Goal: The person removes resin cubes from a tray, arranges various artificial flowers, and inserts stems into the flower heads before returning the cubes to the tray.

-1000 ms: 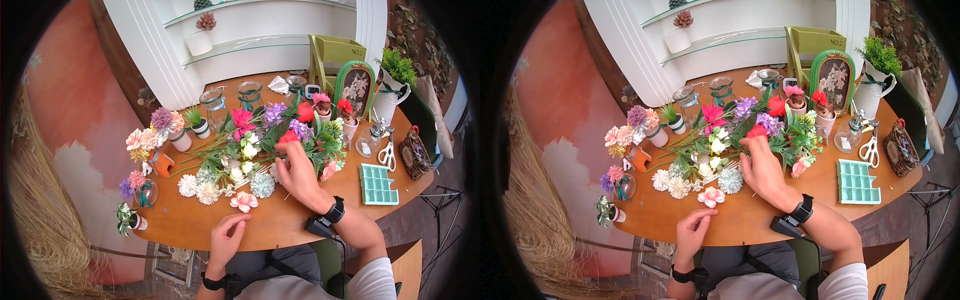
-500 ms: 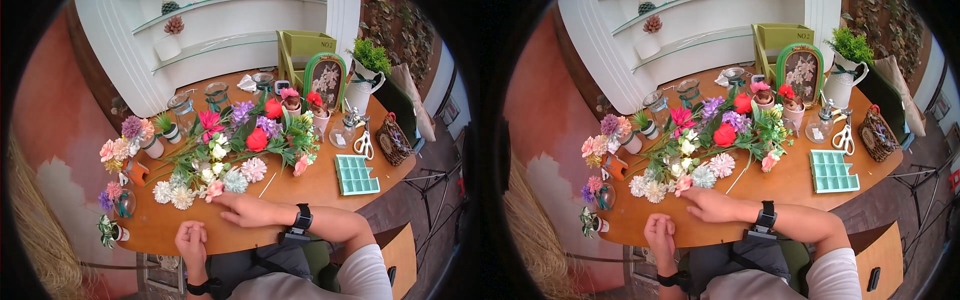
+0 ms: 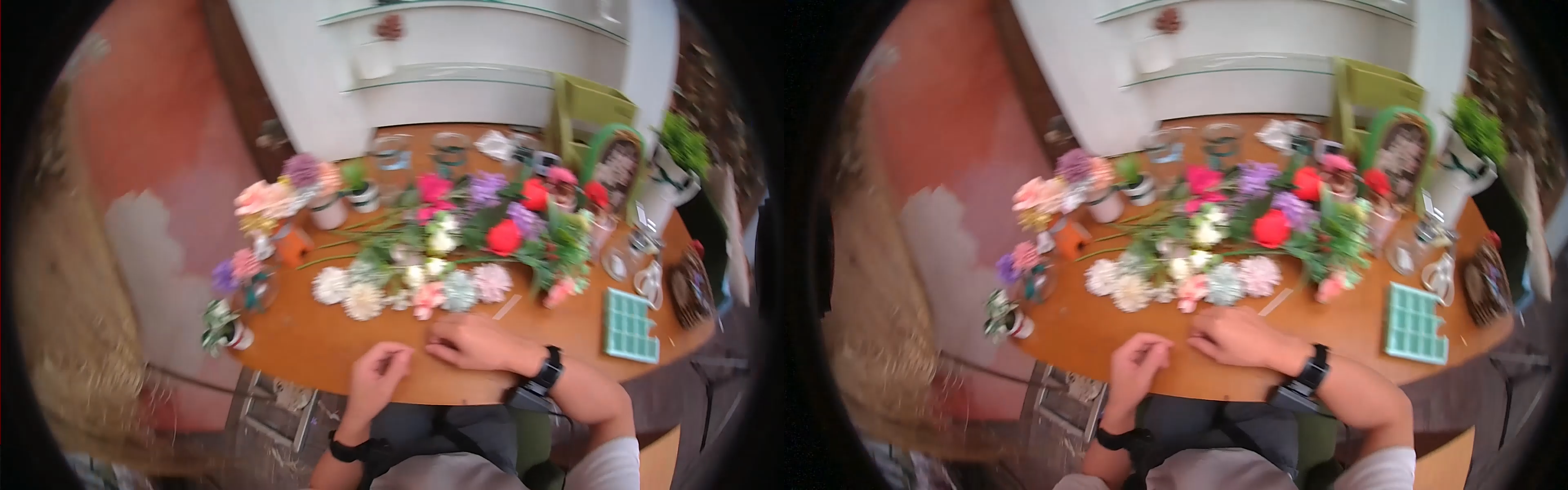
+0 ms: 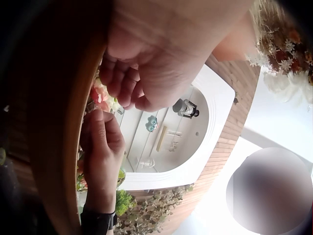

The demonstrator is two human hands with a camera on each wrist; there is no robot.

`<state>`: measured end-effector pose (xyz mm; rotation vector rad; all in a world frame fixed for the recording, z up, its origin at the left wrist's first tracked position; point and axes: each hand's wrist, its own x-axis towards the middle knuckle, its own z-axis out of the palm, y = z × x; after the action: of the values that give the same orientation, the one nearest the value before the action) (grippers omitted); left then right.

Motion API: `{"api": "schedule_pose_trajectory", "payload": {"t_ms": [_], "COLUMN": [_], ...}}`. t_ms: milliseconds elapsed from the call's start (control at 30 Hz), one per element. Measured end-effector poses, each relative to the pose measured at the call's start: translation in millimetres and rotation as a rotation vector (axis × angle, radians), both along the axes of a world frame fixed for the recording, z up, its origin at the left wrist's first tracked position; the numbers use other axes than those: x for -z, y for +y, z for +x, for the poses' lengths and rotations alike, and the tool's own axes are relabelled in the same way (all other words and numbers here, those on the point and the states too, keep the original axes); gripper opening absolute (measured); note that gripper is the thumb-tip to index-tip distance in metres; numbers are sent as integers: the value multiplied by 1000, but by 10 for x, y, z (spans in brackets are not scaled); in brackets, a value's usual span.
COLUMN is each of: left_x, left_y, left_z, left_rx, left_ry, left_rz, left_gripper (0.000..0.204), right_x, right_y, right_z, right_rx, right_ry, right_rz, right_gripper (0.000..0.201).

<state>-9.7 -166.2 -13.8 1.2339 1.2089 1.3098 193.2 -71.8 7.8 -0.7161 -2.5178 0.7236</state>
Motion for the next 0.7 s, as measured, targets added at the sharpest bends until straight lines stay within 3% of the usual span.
{"api": "schedule_pose_trajectory", "payload": {"t_ms": [133,233,300,400,467,533,567,633,700], "left_x": [-65,-416,-695,-1002,-1098,-1208,-1227,-1200,-1147], "left_y": [-19,-8,132,346,523,667,748,877,953], "left_z": [-249,-523,-859,-1564,-2110,-2427,-2554,-2715,-2726], "left_rx": [149,-132,-368,-722,-726,-687,-685,-416,-423], "left_ry": [-164,150,583,975,1073,1434,1434,1227,1278], "left_rz": [43,181,420,441,415,361,368,108,-7], "left_gripper": [15,15,18,29,37,49,49,60,61], "right_x": [1,-16,-29,-58,-24,-17,-15,-1,-9], "right_y": [-7,-30,-40,-43,-47,-49,-50,-55,-49], "right_z": [-23,-29,-25,-13,-16,-11,-9,-7,-4], "right_rx": [1,26,36,39,24,30,31,37,45], "right_ry": [-17,-28,-42,-55,-49,-45,-44,-48,-50], "right_rz": [45,69,85,86,123,134,141,151,166], "right_gripper": [21,20,19,20,20,19,19,19,19]}}
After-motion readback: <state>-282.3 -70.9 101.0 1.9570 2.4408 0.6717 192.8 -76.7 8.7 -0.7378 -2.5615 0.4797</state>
